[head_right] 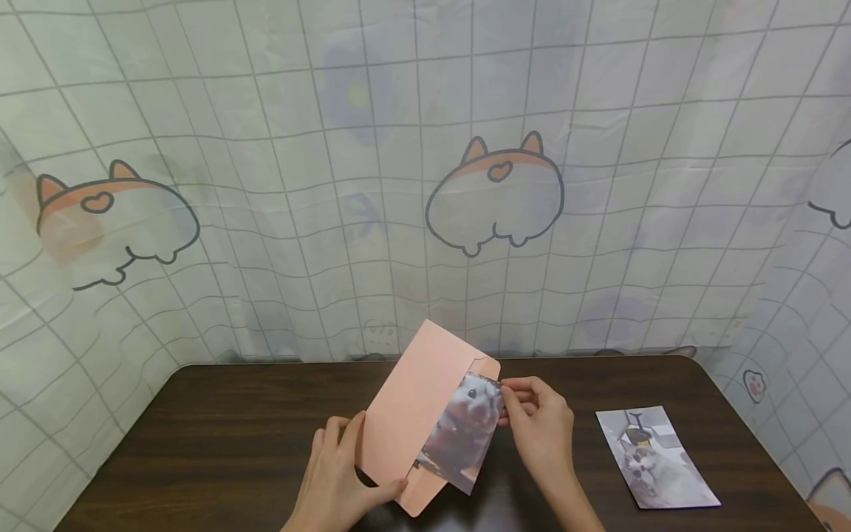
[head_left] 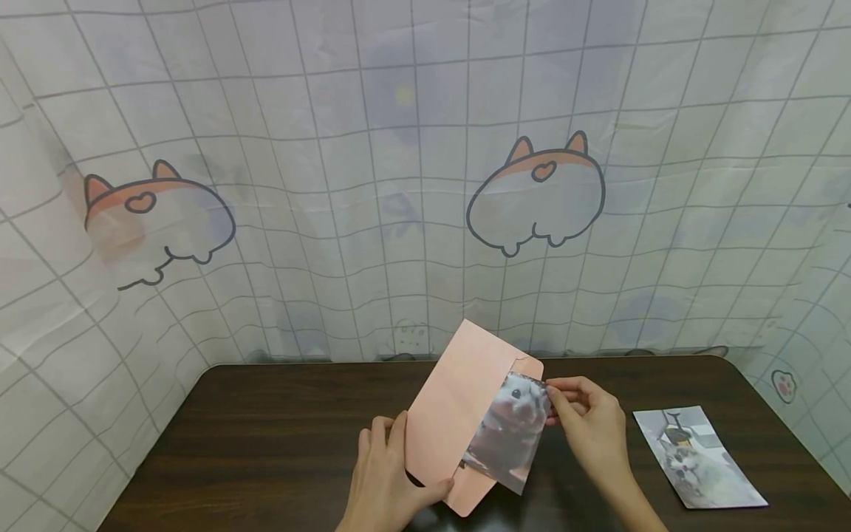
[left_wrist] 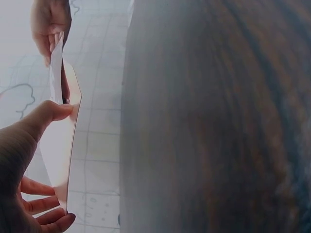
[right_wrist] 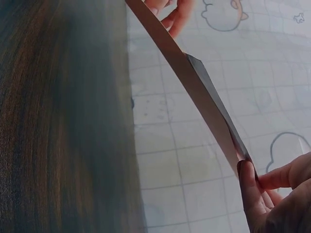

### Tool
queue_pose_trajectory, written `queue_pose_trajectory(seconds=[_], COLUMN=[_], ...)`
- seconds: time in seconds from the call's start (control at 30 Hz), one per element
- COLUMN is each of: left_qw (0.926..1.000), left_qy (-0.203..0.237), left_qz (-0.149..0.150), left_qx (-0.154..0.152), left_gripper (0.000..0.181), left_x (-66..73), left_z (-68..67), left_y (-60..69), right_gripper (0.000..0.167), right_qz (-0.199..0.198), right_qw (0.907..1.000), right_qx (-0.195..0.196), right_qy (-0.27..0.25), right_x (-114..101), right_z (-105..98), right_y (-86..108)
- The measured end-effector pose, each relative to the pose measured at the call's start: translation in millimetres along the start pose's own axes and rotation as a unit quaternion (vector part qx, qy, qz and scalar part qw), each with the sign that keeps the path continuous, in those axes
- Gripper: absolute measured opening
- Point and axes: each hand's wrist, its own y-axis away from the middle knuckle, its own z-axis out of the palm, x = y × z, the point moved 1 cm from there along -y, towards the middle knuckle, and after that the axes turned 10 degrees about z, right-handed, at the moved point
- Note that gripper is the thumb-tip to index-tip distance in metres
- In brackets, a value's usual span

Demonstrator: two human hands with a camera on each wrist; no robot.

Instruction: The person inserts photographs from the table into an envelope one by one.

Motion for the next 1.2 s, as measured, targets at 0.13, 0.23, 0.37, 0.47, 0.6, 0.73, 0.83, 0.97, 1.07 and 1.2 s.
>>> queue_pose_trajectory(seconds=[0.13,0.23,0.37,0.47,0.6,0.73,0.83,0.97,1.07,1.2], left_qw=[1.0000,1.0000,1.0000,0.9999,0.9997,0.9998,1.0000,0.9999,0.9996,0.9993], left_qy=[0.000,-0.002,-0.006,-0.008,-0.011,-0.006,0.003,0.017,0.026,0.033], left_qz=[-0.004,-0.004,-0.001,0.002,0.007,0.008,0.003,0.002,0.003,0.007], left_qx=[-0.002,0.000,0.008,0.015,0.020,0.016,0.008,-0.002,-0.011,-0.017], left_gripper=[0.101,0.102,0.102,0.102,0.101,0.101,0.101,0.101,0.101,0.102], left_x=[-0.3,-0.9,-2.7,-4.2,-5.8,-7.2,-8.3,-10.0,-11.7,-12.9], left_z=[-0.6,-0.8,-0.8,-1.4,-2.9,-4.2,-4.7,-5.1,-5.5,-6.5], left_y=[-0.2,-0.3,-0.3,0.0,0.6,0.8,0.3,-0.5,-0.8,-0.7], right_gripper=[0.017,0.019,0.022,0.027,0.039,0.047,0.050,0.051,0.050,0.050], right_qz=[0.022,0.026,0.013,-0.009,-0.039,-0.058,-0.056,-0.040,-0.038,-0.056], right_qw=[0.9994,0.9985,0.9950,0.9889,0.9774,0.9698,0.9697,0.9732,0.9758,0.9787], right_qx=[-0.022,-0.043,-0.089,-0.138,-0.201,-0.234,-0.237,-0.227,-0.215,-0.195], right_qy=[-0.012,-0.024,-0.044,-0.054,-0.054,-0.036,-0.019,0.003,0.018,0.034], right_x=[-0.9,-0.3,1.3,2.6,5.5,7.8,8.1,7.0,5.6,4.2], right_z=[0.0,-0.9,-4.2,-8.5,-14.6,-18.0,-18.4,-17.1,-15.3,-12.5], right_y=[-1.0,-2.4,-4.7,-7.4,-11.5,-13.6,-13.2,-10.6,-8.1,-6.0])
